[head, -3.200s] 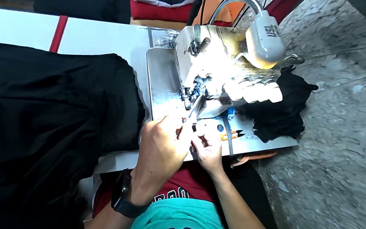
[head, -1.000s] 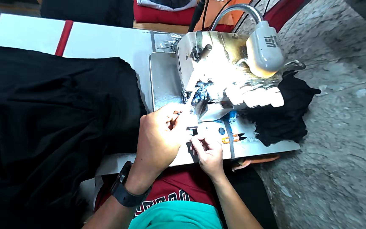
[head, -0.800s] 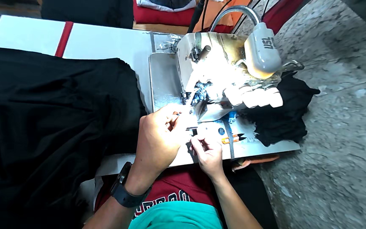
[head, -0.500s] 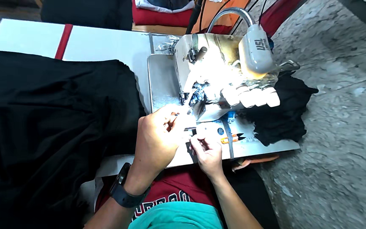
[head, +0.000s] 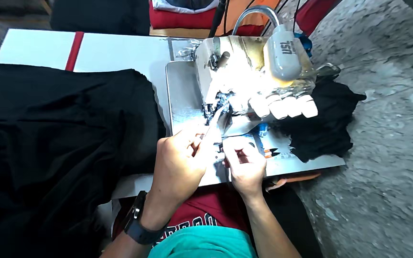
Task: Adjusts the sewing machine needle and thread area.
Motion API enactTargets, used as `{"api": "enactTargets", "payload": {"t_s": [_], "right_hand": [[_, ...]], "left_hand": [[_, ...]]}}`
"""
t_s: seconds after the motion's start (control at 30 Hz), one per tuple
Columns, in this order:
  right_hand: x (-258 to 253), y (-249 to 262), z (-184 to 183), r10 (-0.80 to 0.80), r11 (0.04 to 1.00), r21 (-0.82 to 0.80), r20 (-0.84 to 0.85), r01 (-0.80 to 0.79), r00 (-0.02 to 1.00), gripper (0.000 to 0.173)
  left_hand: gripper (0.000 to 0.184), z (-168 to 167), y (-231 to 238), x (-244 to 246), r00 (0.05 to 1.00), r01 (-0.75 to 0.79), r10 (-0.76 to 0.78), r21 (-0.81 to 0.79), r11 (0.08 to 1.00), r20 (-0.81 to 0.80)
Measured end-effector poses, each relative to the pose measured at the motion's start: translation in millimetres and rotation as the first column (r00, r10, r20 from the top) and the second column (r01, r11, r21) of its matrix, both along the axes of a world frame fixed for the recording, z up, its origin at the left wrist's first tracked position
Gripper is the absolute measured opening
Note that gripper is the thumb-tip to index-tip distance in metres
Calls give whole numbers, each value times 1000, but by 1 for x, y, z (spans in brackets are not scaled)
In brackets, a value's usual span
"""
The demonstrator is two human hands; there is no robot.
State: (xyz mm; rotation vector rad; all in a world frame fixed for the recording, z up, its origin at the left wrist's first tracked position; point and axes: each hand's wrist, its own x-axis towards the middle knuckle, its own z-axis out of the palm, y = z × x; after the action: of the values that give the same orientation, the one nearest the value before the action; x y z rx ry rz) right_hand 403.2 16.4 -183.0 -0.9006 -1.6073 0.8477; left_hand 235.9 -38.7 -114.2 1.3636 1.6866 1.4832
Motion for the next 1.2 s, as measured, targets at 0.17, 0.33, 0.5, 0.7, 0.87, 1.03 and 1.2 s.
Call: {"api": "enactTargets", "payload": {"t_s": [0.17, 0.33, 0.5, 0.7, 0.87, 1.03, 1.2], "right_hand": [[3, -5, 3, 47, 999, -20, -16, -47, 999, 7], [7, -6, -1, 88, 996, -29, -28, -89, 996, 8], [8, -7, -2, 124, 992, -32, -46, -126, 991, 7], [7, -6, 0, 135, 990, -29, -40, -136, 990, 7], [6, -7, 1, 147, 988, -39, -49, -149, 988, 7], [1, -5, 6, 74, 997, -22, -35, -75, 997, 5], [-15, 13, 20, -241, 948, 236, 93, 213, 966, 24]], "left_hand": [[10, 0, 4, 4, 999, 2, -2, 19, 1000, -34], [10, 0, 2, 2, 1000, -1, 1, 1, 1000, -17], [10, 0, 1, 1, 1000, 12, -12, -5, 1000, 13], [10, 2, 2, 0, 1000, 15, -15, -2, 1000, 25], [13, 3, 2, -3, 1000, -12, 12, -15, 1000, 12], [14, 4, 6, -4, 1000, -20, 20, 18, 1000, -7], [12, 3, 10, -2, 999, -32, 33, 32, 999, -21]]}}
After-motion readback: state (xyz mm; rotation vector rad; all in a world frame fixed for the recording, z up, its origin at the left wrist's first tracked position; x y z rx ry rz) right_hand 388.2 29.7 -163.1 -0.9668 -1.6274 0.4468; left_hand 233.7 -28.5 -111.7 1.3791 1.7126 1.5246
